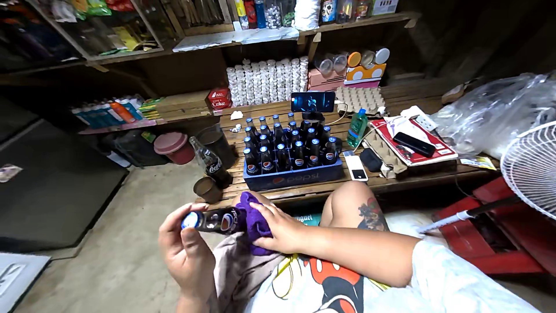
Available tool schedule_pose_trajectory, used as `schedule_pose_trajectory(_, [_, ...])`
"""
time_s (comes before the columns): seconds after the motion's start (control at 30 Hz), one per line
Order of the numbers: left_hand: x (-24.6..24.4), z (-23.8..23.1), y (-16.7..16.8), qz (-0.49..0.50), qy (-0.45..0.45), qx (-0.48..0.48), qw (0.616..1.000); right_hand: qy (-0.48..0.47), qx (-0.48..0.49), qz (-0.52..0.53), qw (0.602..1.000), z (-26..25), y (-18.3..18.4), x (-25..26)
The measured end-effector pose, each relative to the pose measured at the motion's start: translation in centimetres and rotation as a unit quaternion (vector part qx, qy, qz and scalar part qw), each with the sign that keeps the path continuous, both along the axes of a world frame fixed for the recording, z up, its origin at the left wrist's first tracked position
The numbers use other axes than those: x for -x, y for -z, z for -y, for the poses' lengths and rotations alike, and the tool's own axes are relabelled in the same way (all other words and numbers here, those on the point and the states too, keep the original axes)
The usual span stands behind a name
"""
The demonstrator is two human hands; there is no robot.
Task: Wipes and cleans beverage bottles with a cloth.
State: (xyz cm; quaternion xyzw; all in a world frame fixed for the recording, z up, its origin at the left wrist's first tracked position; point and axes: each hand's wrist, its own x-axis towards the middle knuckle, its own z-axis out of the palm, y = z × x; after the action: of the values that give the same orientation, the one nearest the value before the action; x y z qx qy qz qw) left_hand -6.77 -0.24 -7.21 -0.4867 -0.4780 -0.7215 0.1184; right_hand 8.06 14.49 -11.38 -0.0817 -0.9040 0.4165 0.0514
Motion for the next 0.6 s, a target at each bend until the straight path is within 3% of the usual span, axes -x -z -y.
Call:
schedule_pose_trajectory(0.13, [0.4,-0.1,-0.2,0.112,-0.005,-0.051,0.992,-0.002,0.017,0.048,0.999,-0.2,-0.6,0.3])
schedule_pose_trajectory(0.3, [-0.4,-0.5,-1.7,0.279,-0.033,-0.076,0.957,-0.007,0.016,0.051,0.999,0.1,-0.7,0.1])
schedule_pose_trajectory(0.47, [-1.2,-0.5,-0.5,0.106,0.093,-0.086,0.986,-0.025,-0.005,-0.039,0.999,0.7,-0.5,-0.4])
schedule_pose_trajectory(0.6, [-1.1,-0.4,0.0,-0.034,0.258,-0.060,0.964,-0.024,-0.034,-0.240,0.970,0.9,0.4,-0.9])
